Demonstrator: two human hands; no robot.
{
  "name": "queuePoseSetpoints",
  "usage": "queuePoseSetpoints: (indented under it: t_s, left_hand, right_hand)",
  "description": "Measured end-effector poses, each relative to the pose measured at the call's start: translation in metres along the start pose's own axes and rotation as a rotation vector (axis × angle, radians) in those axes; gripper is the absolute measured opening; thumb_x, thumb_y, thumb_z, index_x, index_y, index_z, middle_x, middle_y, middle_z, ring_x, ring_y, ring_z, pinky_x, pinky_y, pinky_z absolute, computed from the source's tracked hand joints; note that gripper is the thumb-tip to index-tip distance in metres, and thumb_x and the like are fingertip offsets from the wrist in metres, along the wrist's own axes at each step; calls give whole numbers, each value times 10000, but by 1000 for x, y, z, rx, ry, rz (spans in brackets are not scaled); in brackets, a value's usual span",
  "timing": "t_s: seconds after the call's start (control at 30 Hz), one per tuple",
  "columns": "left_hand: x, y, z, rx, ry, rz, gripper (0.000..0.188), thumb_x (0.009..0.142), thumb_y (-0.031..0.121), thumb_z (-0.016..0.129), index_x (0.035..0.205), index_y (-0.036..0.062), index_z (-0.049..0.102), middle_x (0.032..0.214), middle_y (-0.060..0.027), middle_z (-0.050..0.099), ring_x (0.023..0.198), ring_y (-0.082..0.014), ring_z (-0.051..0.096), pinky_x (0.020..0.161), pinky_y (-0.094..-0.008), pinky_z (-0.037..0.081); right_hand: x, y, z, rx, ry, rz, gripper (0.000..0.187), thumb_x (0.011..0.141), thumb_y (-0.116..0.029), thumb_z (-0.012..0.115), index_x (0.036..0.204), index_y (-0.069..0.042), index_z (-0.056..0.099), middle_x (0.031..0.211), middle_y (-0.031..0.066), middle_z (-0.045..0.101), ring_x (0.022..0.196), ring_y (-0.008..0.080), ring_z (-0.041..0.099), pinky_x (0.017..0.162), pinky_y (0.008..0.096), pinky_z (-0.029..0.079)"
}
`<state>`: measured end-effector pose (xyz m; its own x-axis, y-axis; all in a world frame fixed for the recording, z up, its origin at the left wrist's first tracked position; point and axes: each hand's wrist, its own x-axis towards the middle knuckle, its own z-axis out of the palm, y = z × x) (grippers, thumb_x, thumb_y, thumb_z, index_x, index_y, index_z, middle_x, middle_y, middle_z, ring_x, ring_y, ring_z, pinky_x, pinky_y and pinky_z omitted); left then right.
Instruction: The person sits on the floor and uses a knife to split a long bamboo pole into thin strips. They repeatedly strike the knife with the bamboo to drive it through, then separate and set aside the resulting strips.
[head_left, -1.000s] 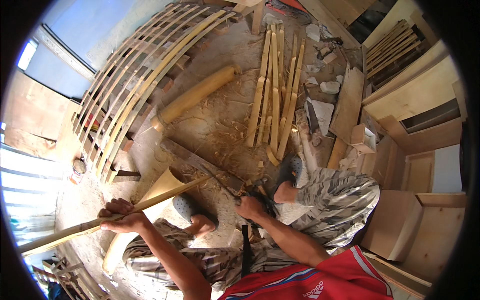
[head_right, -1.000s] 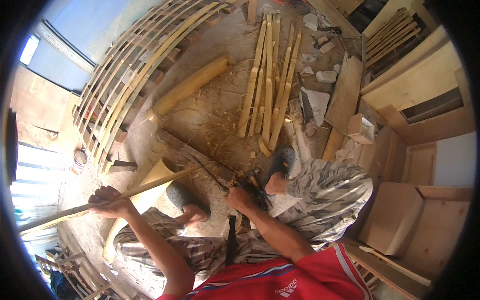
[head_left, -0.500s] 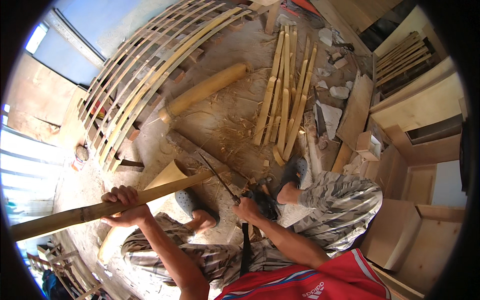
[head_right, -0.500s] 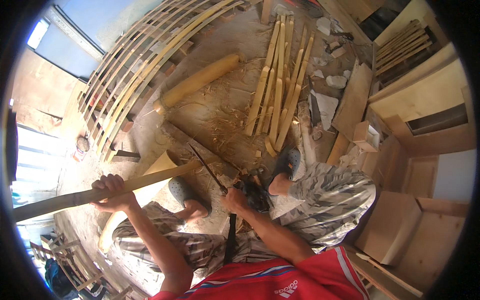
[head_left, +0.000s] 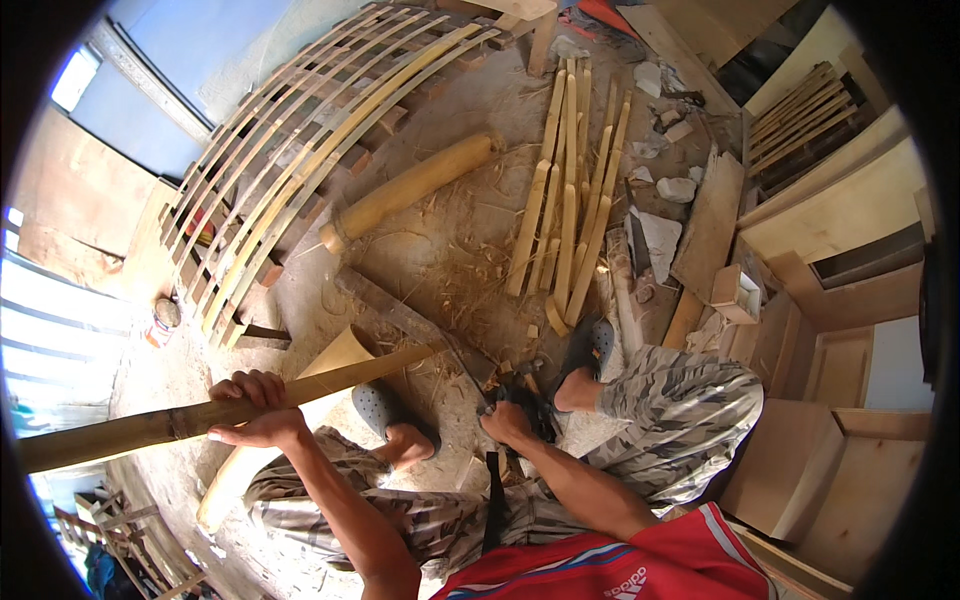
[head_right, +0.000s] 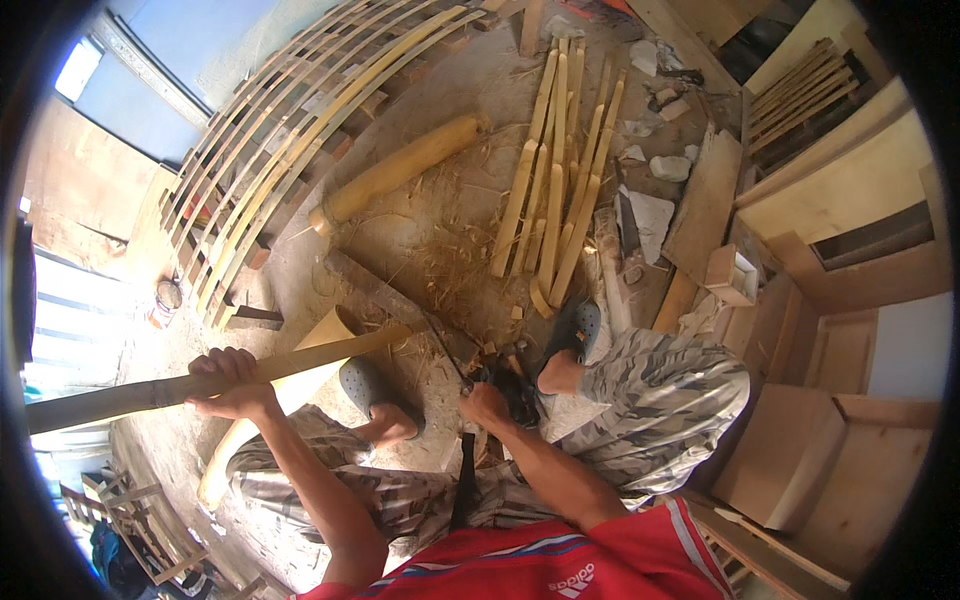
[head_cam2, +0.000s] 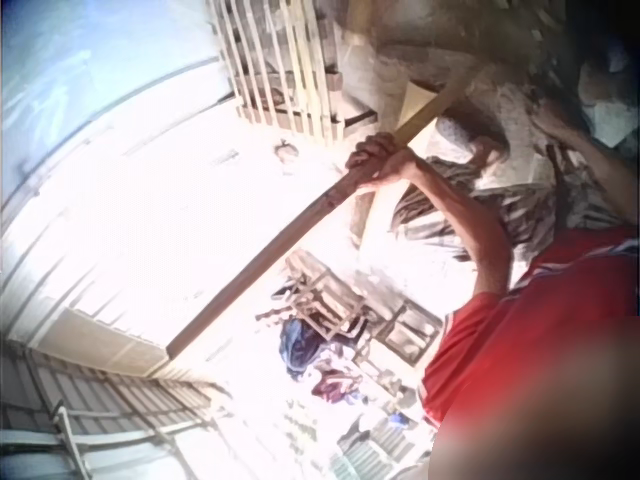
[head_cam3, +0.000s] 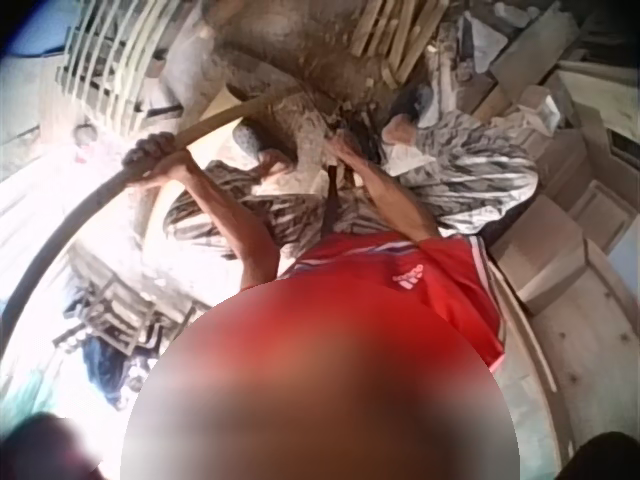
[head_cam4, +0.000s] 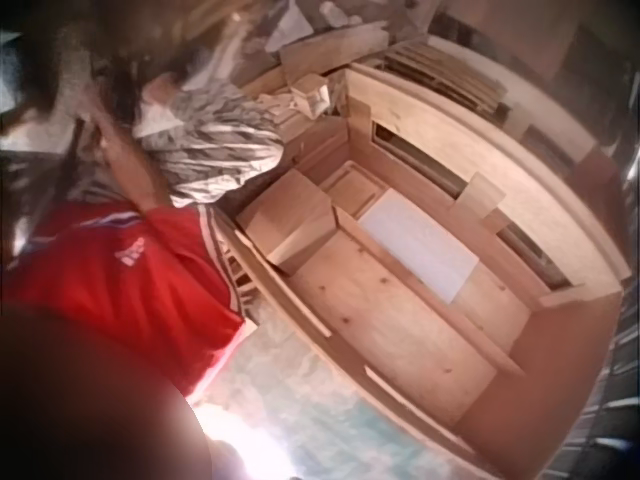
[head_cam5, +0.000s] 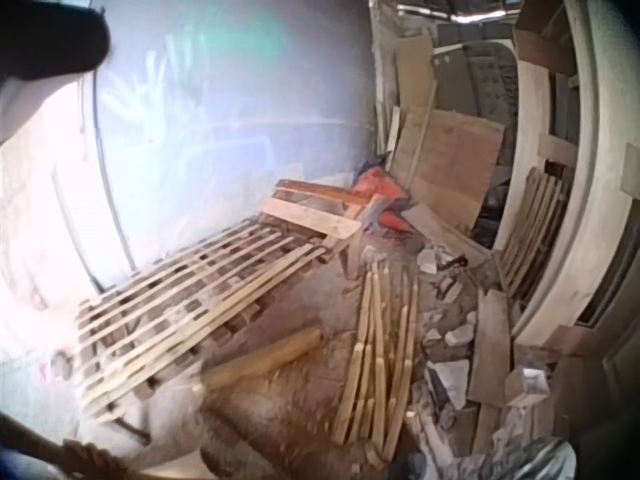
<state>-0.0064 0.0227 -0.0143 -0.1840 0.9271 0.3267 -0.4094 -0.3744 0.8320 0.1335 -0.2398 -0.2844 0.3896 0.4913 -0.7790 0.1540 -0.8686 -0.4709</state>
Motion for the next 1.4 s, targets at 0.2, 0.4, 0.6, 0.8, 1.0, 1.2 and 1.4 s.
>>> queuePoseSetpoints:
  t_s: [0.2,0.4,0.6,0.8,1.0,1.2,1.4]
  left_hand:
    - [-6,-3,8,43,109,41,693,813,828,410,785,136,382,539,23,271,408,-82,234,380,-232,187]
    - [-8,3,13,94,184,79,678,821,817,411,781,142,377,553,23,272,412,-80,228,375,-231,189]
    - [-4,0,-7,12,27,30,683,813,817,420,796,135,396,526,21,267,403,-81,250,362,-227,203]
    - [-4,-1,-17,-141,-217,-12,663,829,789,444,819,126,416,539,20,283,409,-88,260,375,-234,244]
    - [-8,2,-18,-123,-257,-1,682,832,802,427,843,120,426,549,19,292,422,-87,263,384,-234,250]
    - [-9,1,-12,-158,-349,3,687,833,800,429,855,114,435,547,20,289,414,-83,253,379,-232,242]
    - [-8,1,-6,-182,-370,-18,688,832,797,435,866,111,447,544,18,297,410,-81,258,371,-229,235]
  right_hand:
    - [-46,-66,-2,81,214,-601,314,852,-308,627,929,-6,660,676,183,628,613,364,620,589,485,484]
    - [-15,-28,7,108,84,-242,315,830,-298,641,891,11,656,713,215,643,658,381,644,609,485,491]
    - [-23,-35,-1,-3,52,-288,364,823,-321,638,934,24,671,751,224,662,716,375,667,632,473,497]
    - [-29,-62,2,162,183,-432,369,781,-333,655,866,25,676,763,256,654,754,397,668,658,486,506]
    - [-18,-47,-32,-84,-78,-130,339,765,-293,658,910,13,677,770,265,655,771,406,673,661,487,515]
    - [-53,-78,-12,78,123,-688,437,769,-347,686,1034,-2,650,796,229,668,789,403,662,706,507,519]
    - [3,-11,1,46,151,-178,349,810,-288,606,790,60,613,617,215,581,573,359,582,583,489,468]
